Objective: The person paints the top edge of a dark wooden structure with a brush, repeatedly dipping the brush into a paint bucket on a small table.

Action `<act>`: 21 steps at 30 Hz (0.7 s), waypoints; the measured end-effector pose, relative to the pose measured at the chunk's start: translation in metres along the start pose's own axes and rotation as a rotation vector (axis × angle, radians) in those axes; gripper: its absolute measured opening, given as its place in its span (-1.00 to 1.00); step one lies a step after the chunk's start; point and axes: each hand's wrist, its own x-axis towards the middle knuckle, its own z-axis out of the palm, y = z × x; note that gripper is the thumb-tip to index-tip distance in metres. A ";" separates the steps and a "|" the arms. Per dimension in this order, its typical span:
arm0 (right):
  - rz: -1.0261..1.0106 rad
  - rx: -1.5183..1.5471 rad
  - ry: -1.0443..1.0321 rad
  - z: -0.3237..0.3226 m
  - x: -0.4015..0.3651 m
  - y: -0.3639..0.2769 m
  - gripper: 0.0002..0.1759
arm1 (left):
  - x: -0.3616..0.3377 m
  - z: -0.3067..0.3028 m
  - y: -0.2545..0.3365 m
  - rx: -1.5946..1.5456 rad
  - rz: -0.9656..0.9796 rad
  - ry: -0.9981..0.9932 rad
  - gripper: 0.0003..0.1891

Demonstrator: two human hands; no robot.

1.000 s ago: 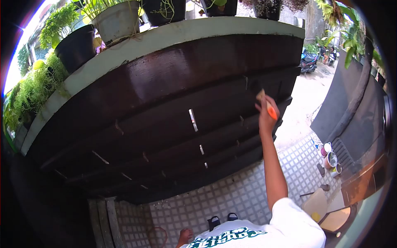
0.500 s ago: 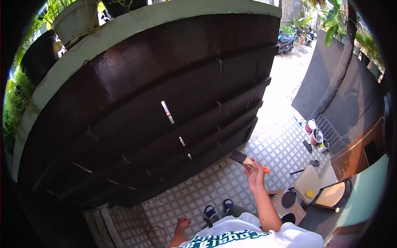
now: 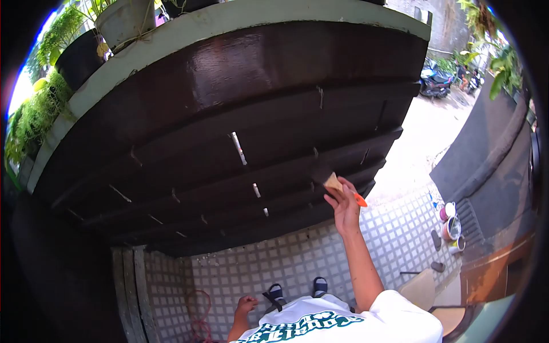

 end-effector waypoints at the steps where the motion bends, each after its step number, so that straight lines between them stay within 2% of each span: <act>1: -0.030 -0.026 -0.033 0.004 0.016 -0.011 -0.54 | -0.004 0.009 -0.017 -0.054 -0.005 0.022 -0.75; 3: -0.091 -0.071 -0.095 0.014 0.048 -0.032 -0.54 | -0.013 0.029 -0.045 -0.155 -0.016 0.070 -0.76; 6: -0.184 -0.084 -0.178 0.036 0.090 -0.063 -0.61 | -0.047 0.072 -0.070 -0.302 0.065 0.174 -0.75; 11: -0.459 -0.312 -0.323 0.088 0.152 -0.097 -0.70 | -0.080 0.126 -0.056 -0.103 0.061 0.303 -0.77; 13: -0.543 -0.436 -0.367 0.103 0.168 -0.101 -0.75 | -0.077 0.136 -0.055 -0.198 0.155 0.282 -0.79; 15: -0.600 -0.596 -0.392 0.114 0.180 -0.103 -0.79 | -0.054 0.137 -0.058 -0.413 0.108 0.276 -0.79; 16: -0.730 -0.647 -0.355 0.113 0.190 -0.104 -0.80 | -0.049 0.137 -0.055 -0.520 0.086 0.272 -0.80; 18: -0.989 -0.745 -0.267 0.098 0.214 -0.107 -0.81 | -0.042 0.137 -0.044 -0.447 0.065 0.349 -0.80; 21: -1.133 -0.880 -0.075 0.085 0.217 -0.125 -0.82 | -0.030 0.131 -0.029 -0.386 0.023 0.390 -0.75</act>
